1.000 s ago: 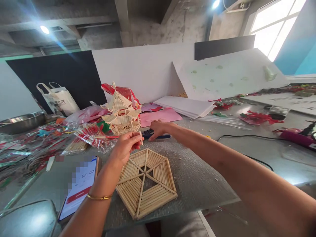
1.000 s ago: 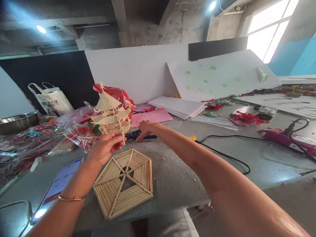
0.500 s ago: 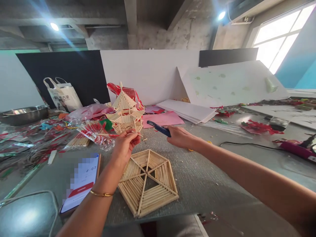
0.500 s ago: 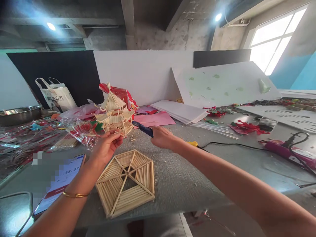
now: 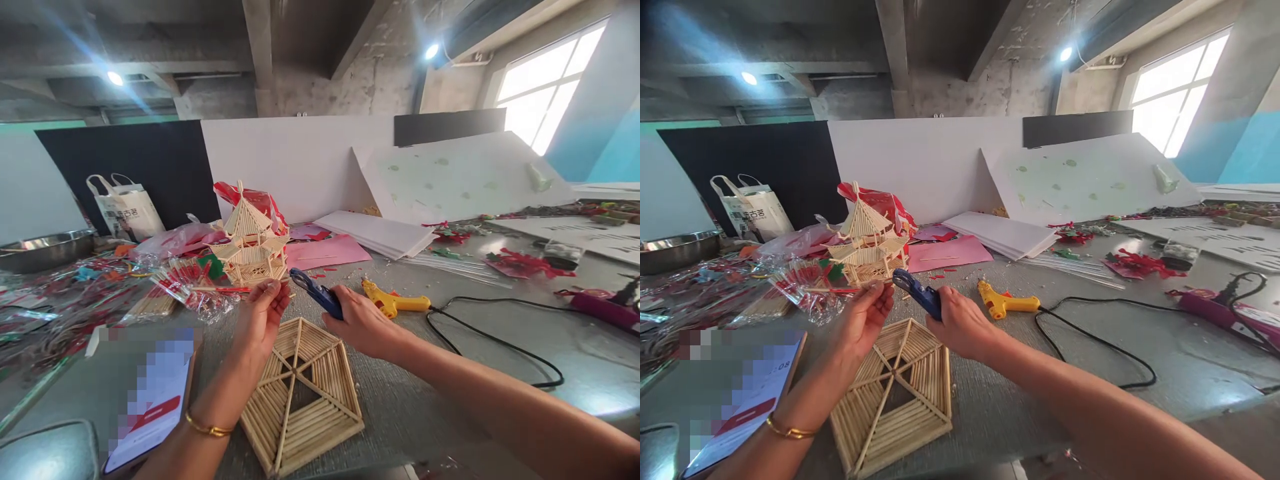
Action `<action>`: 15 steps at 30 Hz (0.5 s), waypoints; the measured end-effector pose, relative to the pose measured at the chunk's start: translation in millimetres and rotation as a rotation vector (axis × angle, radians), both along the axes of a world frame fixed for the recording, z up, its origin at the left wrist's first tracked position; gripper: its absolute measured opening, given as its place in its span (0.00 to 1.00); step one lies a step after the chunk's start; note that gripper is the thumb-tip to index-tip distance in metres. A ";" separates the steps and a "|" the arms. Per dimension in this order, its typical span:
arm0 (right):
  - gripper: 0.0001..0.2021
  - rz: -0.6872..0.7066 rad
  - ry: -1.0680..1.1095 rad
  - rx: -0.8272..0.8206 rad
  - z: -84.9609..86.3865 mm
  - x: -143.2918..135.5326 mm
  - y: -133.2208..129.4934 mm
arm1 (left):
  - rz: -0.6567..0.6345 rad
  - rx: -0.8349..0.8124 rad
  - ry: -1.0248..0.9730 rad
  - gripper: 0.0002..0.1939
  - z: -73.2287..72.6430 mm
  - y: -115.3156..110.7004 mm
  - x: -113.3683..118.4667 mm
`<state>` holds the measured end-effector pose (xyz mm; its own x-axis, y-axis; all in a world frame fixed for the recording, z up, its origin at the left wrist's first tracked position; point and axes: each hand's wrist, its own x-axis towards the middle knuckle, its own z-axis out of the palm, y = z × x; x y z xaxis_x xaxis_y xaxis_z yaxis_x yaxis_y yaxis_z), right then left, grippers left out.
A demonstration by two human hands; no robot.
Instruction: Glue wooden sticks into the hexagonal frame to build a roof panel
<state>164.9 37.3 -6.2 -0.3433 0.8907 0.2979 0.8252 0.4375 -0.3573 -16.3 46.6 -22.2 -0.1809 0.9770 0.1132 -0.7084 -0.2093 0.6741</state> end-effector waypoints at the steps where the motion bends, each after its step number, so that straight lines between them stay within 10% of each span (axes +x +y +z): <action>1: 0.09 0.004 -0.014 0.018 -0.7 0.2 -0.4 | -0.005 0.007 -0.013 0.07 -0.2 -0.2 0.8; 15: 0.08 -0.016 -0.075 0.000 -0.6 -5.2 -0.5 | -0.032 -0.004 -0.093 0.05 2.3 -1.9 6.1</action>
<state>159.7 36.8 -6.7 -0.3507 0.8960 0.2723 0.8562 0.4245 -0.2943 -10.3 44.6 -19.9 -0.1593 0.9828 0.0935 -0.7742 -0.1831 0.6058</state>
